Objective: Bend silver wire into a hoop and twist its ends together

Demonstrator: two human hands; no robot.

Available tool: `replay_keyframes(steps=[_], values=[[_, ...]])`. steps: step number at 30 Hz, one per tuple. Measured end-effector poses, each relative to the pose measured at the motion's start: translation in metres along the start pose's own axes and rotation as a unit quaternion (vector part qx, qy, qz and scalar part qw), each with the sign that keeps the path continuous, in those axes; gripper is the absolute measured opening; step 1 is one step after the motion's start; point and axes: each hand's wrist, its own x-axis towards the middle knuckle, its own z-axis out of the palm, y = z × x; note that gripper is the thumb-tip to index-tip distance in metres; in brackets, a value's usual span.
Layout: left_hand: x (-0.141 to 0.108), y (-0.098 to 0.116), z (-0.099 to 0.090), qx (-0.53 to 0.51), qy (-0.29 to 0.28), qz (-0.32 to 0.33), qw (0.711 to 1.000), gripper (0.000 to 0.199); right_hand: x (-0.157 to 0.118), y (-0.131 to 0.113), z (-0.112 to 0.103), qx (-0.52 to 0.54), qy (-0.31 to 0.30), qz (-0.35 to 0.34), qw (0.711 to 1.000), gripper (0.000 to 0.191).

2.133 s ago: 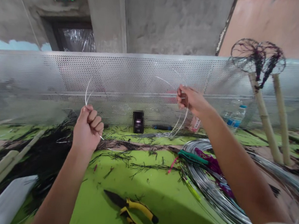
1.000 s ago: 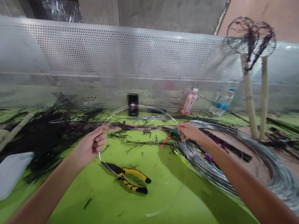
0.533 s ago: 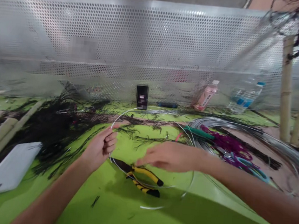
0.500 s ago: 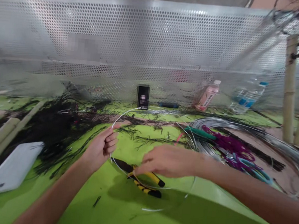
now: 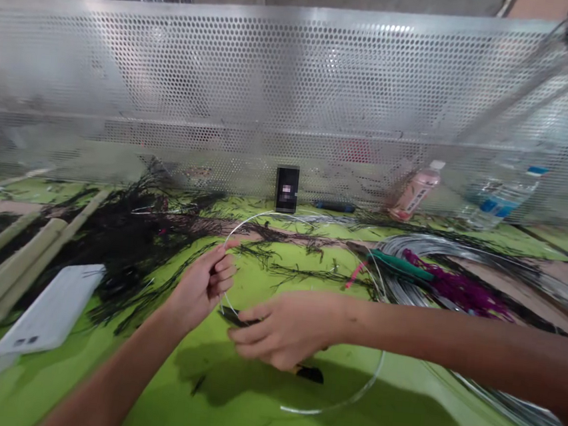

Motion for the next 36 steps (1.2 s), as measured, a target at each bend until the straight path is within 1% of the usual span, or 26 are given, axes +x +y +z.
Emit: replay_keyframes(steps=[3,5,9,13,16,19,24,26,28,29,31,33,34,35,36], values=[[-0.002,0.003,-0.001,-0.004,0.009,0.003,1.0,0.029,0.001,0.015,0.005,-0.007,-0.014,-0.011,1.0,0.015],[-0.002,0.003,-0.002,0.0,0.016,0.005,1.0,0.03,0.005,0.023,0.005,-0.021,-0.02,-0.035,0.999,0.015],[0.005,-0.002,-0.008,0.015,0.038,0.016,0.999,0.032,0.017,0.034,-0.003,-0.073,-0.024,-0.073,0.994,0.028],[0.014,-0.011,-0.014,0.034,0.061,0.032,0.997,0.033,0.025,0.039,-0.01,-0.118,-0.014,-0.059,0.991,0.034],[0.015,-0.012,-0.017,0.048,0.059,0.04,0.996,0.034,0.024,0.039,-0.01,-0.128,-0.016,-0.051,0.99,0.032],[0.011,-0.005,-0.017,0.065,0.044,0.033,0.996,0.033,0.023,0.032,-0.008,-0.127,-0.019,-0.058,0.99,0.029],[0.007,-0.001,-0.018,0.091,0.043,0.023,0.995,0.033,0.021,0.02,-0.003,-0.14,0.011,-0.06,0.988,0.033],[0.007,-0.002,-0.018,0.095,0.046,0.014,0.994,0.033,0.018,0.024,-0.001,-0.155,0.025,-0.028,0.987,0.036],[0.007,-0.004,-0.017,0.094,0.04,0.008,0.995,0.033,0.009,0.037,-0.004,-0.177,0.035,0.032,0.983,0.036],[0.006,-0.005,-0.016,0.092,0.035,0.007,0.995,0.033,0.003,0.046,-0.009,-0.19,0.038,0.066,0.979,0.036],[0.005,-0.005,-0.015,0.084,0.024,0.005,0.996,0.033,-0.011,0.067,-0.026,-0.214,0.04,0.131,0.967,0.037],[0.004,-0.004,-0.014,0.072,0.017,0.003,0.997,0.033,-0.024,0.089,-0.048,-0.23,0.036,0.19,0.954,0.036],[0.004,-0.004,-0.013,0.065,0.015,0.001,0.998,0.032,-0.029,0.098,-0.059,-0.234,0.028,0.231,0.944,0.037],[0.004,-0.004,-0.012,0.058,0.013,0.0,0.998,0.032,-0.032,0.105,-0.067,-0.23,0.005,0.285,0.93,0.04],[0.004,-0.004,-0.011,0.051,0.012,-0.001,0.999,0.032,-0.033,0.111,-0.072,-0.215,-0.022,0.321,0.922,0.043]])
